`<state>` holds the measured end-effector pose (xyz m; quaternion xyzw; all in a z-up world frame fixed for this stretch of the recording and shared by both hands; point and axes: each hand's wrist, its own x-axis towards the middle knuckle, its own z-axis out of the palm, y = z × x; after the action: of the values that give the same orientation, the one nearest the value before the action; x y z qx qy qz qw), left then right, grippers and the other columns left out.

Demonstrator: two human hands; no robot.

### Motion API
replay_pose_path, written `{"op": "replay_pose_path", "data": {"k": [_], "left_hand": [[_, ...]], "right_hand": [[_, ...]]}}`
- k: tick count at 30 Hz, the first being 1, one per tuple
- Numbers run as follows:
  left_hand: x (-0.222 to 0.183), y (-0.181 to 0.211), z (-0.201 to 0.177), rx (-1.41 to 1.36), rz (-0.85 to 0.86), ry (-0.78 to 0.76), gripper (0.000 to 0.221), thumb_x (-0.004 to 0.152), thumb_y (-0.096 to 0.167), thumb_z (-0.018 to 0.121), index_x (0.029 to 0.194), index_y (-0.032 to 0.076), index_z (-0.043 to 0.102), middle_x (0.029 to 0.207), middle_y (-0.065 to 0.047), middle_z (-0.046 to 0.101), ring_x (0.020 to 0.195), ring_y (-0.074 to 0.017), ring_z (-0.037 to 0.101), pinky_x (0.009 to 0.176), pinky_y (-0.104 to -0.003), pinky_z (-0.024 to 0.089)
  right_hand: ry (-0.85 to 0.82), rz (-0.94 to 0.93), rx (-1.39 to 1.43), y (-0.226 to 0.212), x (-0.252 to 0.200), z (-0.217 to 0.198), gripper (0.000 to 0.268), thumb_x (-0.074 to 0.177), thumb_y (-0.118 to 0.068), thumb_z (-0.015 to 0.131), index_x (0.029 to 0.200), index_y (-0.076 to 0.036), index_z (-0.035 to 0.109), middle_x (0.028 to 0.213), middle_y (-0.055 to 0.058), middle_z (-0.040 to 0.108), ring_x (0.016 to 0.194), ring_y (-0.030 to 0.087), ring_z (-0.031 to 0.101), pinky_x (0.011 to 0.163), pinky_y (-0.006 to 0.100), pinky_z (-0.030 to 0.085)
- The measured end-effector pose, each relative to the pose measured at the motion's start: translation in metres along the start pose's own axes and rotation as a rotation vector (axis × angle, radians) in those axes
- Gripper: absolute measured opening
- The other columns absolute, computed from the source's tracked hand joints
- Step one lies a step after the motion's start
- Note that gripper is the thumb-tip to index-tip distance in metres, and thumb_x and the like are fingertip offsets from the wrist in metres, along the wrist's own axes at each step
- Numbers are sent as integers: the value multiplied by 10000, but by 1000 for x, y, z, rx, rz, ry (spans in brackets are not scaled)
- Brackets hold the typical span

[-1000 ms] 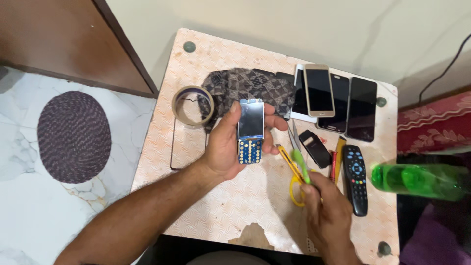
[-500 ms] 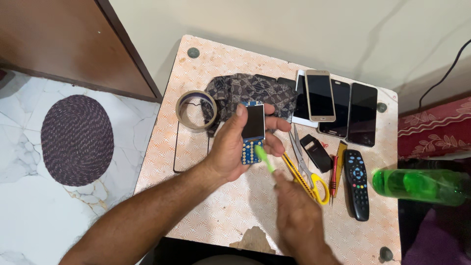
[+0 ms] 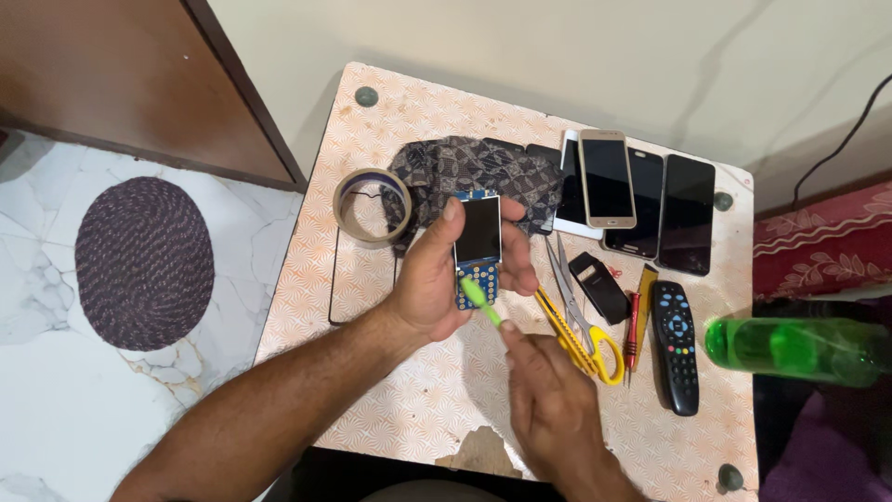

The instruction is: The person cleans the internal components of a disassembled blue phone with a toothbrush and liquid from a spray bottle. They then pick up a white keypad component and use a small red tool to apply pressure to the board.

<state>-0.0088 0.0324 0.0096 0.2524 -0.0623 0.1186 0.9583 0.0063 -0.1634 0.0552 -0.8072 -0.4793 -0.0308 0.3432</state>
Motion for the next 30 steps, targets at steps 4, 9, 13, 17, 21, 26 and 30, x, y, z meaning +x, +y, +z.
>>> {"op": "replay_pose_path", "data": {"k": [4, 9, 13, 17, 21, 26, 30], "left_hand": [[0, -1, -1, -56, 17, -24, 681, 1092, 622, 430, 1393, 16, 516, 1119, -196, 662, 1013, -328, 718, 929, -488, 597], [1, 5, 2, -61, -9, -100, 659, 1067, 645, 420, 1358, 62, 515, 1357, -268, 621, 1093, -308, 703, 982, -474, 582], [1, 7, 5, -14, 1, -104, 651, 1066, 643, 417, 1382, 80, 507, 1371, -299, 596, 1099, -310, 697, 986, -477, 581], [0, 6, 7, -43, -31, -97, 715, 1058, 673, 386, 1388, 51, 509, 1337, -297, 607, 1087, -309, 700, 980, -467, 582], [0, 5, 6, -50, -5, -120, 736, 1072, 679, 363, 1379, 28, 514, 1304, -302, 622, 1073, -326, 706, 963, -475, 587], [2, 4, 4, -44, -3, -119, 740, 1081, 675, 337, 1375, 20, 517, 1275, -303, 634, 1057, -336, 712, 934, -484, 589], [0, 2, 5, -35, -46, -84, 738, 1070, 676, 329, 1364, 24, 508, 1248, -286, 640, 1052, -339, 717, 932, -497, 593]], "right_hand": [[78, -31, -2, 3, 7, -12, 408, 907, 60, 635, 1297, -55, 663, 997, 173, 688, 797, 256, 698, 666, 351, 571], [-89, -3, -89, 4, 0, -11, 501, 860, 104, 610, 1313, -90, 696, 894, 115, 708, 709, 219, 702, 618, 345, 574], [68, 20, -121, 13, 2, -9, 425, 900, 51, 668, 1301, -87, 696, 895, 133, 683, 694, 233, 672, 607, 356, 547], [30, -93, -114, 11, -2, -3, 439, 880, 51, 668, 1294, -91, 709, 878, 118, 676, 670, 227, 653, 608, 355, 548], [41, -58, -88, 11, -1, -5, 449, 899, 70, 650, 1309, -106, 702, 912, 111, 696, 665, 189, 648, 573, 323, 544], [53, -60, -136, 15, 6, -5, 419, 894, 61, 677, 1258, -138, 735, 897, 117, 717, 587, 149, 614, 485, 297, 524], [64, -107, -175, 13, 9, -7, 404, 898, 51, 675, 1250, -138, 738, 875, 103, 705, 640, 168, 622, 536, 319, 533]]}}
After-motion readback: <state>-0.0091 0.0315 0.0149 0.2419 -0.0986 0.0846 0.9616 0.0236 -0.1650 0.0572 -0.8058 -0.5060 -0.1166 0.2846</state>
